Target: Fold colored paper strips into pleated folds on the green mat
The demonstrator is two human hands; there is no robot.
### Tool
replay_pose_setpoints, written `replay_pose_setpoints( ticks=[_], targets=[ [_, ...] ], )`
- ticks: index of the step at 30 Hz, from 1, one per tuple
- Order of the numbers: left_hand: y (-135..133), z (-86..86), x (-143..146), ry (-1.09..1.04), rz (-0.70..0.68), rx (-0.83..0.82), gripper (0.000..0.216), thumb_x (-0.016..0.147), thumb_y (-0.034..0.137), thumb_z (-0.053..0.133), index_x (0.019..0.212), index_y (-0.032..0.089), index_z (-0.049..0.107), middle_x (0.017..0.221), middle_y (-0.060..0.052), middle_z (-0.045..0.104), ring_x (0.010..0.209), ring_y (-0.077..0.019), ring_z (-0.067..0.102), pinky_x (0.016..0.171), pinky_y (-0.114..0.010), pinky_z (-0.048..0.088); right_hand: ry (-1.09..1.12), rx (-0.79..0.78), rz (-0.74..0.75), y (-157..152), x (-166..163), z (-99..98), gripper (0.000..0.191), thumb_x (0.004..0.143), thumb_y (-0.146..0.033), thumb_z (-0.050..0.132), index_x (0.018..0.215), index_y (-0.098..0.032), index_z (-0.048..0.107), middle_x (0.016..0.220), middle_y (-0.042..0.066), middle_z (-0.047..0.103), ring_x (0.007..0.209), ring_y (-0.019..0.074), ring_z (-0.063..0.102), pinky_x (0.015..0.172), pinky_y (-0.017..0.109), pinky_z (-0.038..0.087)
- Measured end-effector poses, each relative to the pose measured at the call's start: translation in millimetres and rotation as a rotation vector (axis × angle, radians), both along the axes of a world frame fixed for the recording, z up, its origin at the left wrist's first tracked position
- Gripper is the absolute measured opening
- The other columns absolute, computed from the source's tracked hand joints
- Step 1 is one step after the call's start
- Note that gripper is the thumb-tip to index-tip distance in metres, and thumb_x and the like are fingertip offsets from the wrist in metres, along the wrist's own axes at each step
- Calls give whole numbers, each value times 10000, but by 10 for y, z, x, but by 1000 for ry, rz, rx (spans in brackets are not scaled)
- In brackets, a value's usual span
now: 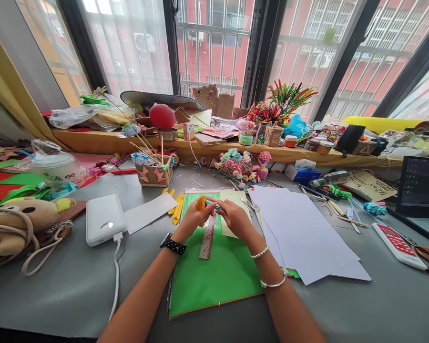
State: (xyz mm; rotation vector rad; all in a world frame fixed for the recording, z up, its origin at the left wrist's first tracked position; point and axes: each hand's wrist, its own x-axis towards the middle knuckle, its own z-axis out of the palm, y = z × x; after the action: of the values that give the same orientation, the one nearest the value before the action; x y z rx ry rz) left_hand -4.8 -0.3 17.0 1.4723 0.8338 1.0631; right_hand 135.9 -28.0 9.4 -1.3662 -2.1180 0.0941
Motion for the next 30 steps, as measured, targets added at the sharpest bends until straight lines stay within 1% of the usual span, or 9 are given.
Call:
replay_pose_setpoints(
  ticks=[4,10,14,17,20,22,26,28,30],
  targets=[
    [21,-4,-7,-79,-64,-33,245,666,344,602,776,132,549,479,47,491,335,-16,283,321,-149,190,75,-26,36,12,17,9,330,820,-142,434,1138,-211,486,764,30,539,694,150,522,614,233,408],
    [33,5,-22,-126,-65,-60,247,654,354,612,689,137,498,432,47,505,301,-7,252,314,-149,152,95,-37,101,-26,-17,44,270,826,-115,404,1060,-181,520,777,36,543,703,145,521,633,240,414],
    [37,-9,-14,-169,-76,-130,279,632,371,635,699,152,476,408,70,469,286,-6,242,308,-148,134,7,-31,50,-25,-57,8,226,834,-184,404,1034,-171,508,838,64,558,744,175,524,633,277,417],
    [48,-20,-6,-216,-66,-149,312,626,395,637,769,149,507,414,77,444,292,-4,239,311,-147,135,30,-19,-2,-6,-66,-19,198,838,-182,384,990,-169,509,875,75,563,788,184,524,650,284,412],
    [61,-9,-16,-323,-40,-165,305,668,419,591,777,141,529,431,89,382,303,2,210,312,-144,133,138,-27,-47,4,-63,-17,197,848,-166,334,946,-159,505,872,78,565,786,182,522,652,281,400],
    [65,18,-27,-410,-24,-193,257,700,382,567,779,140,532,446,95,339,316,0,212,315,-138,154,248,-57,-52,5,-59,-7,204,858,-189,313,934,-152,499,811,64,565,719,169,520,619,272,392],
    [52,104,-9,-569,-58,-303,151,702,282,558,689,140,510,476,84,322,363,-19,287,355,-139,258,503,-124,18,9,-54,9,240,868,-272,292,926,-173,503,632,-5,497,546,118,452,501,225,352],
    [36,142,32,-621,-92,-338,189,701,279,566,612,143,468,495,74,335,387,-24,312,383,-148,301,608,-138,49,11,-52,21,246,858,-317,315,909,-177,511,604,-21,463,517,102,416,476,214,334],
    [20,166,86,-657,-127,-347,248,702,314,583,583,148,440,515,68,355,411,-29,332,418,-156,338,665,-160,60,9,-50,35,234,814,-371,405,876,-176,517,564,-42,419,487,91,378,455,207,314]
  ],
)
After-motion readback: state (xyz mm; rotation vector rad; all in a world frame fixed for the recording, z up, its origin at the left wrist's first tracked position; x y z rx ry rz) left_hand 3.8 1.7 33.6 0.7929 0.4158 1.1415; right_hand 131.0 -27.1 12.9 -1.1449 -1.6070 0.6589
